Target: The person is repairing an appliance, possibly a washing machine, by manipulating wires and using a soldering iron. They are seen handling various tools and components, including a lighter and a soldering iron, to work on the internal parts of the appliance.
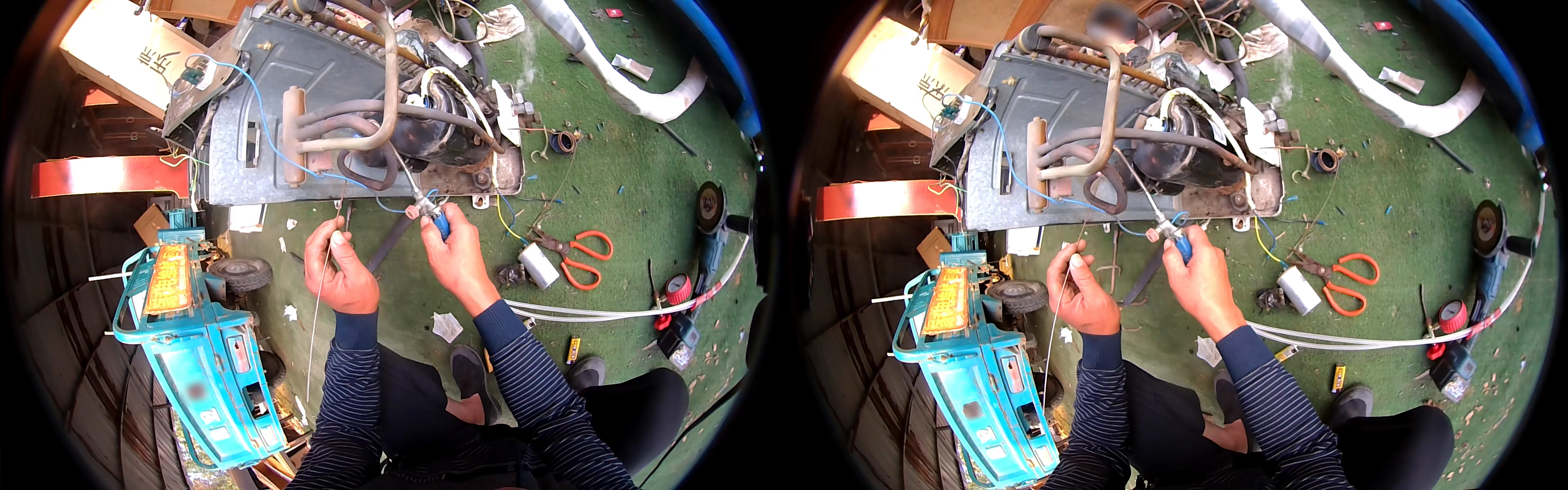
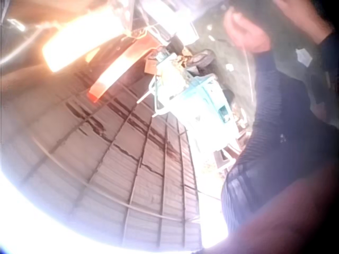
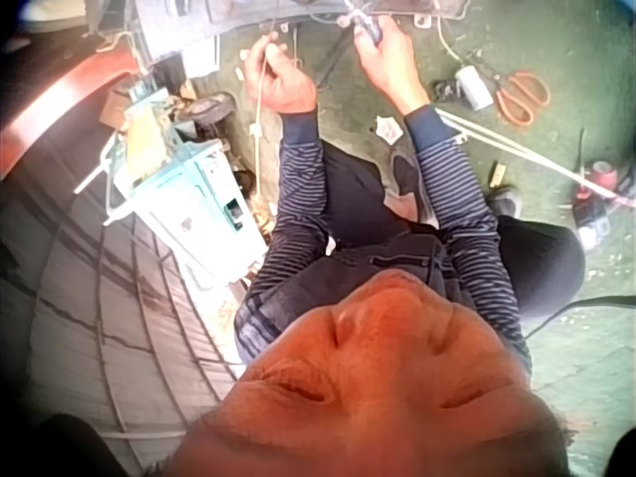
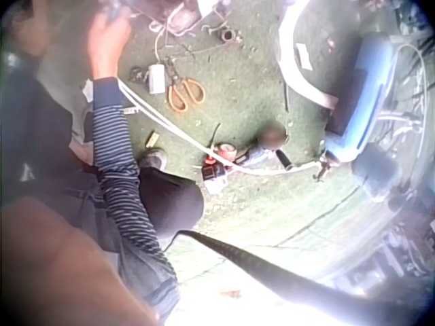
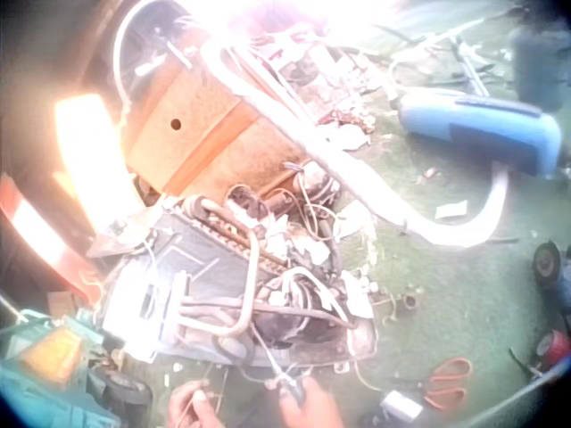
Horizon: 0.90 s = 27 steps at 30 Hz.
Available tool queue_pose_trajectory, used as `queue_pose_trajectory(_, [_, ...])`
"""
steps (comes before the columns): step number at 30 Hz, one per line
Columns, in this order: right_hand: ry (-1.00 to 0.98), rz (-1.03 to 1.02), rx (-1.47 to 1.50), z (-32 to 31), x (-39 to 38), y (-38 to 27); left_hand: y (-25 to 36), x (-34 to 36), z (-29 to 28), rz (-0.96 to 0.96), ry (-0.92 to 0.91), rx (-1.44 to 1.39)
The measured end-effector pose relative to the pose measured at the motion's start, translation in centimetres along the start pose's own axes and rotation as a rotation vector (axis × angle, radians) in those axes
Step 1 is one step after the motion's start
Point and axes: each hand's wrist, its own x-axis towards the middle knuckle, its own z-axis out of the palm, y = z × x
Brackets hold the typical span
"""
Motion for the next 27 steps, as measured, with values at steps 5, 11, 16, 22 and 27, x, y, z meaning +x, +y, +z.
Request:
queue_pose_trajectory(5, [0.025, -0.004, -0.025, 0.0, 0.2, 0.5, 0.1, 0.3, 0.3, 0.002, -0.004, -0.016])
queue_pose_trajectory(11, [0.018, 0.006, -0.053, -0.1, 0.4, 0.8, -0.2, 0.5, 0.6, -0.006, -0.009, -0.005])
queue_pose_trajectory(16, [0.007, 0.000, -0.048, -0.1, 0.3, 0.4, -0.2, 0.4, 0.7, -0.023, -0.006, -0.013])
queue_pose_trajectory(22, [-0.016, 0.018, -0.017, -0.6, 0.5, -0.7, 0.1, 0.6, 0.8, -0.035, -0.005, -0.006])
queue_pose_trajectory(27, [-0.032, 0.007, -0.061, -0.5, 0.6, -0.7, 0.0, 0.8, 1.0, -0.050, 0.020, -0.024])
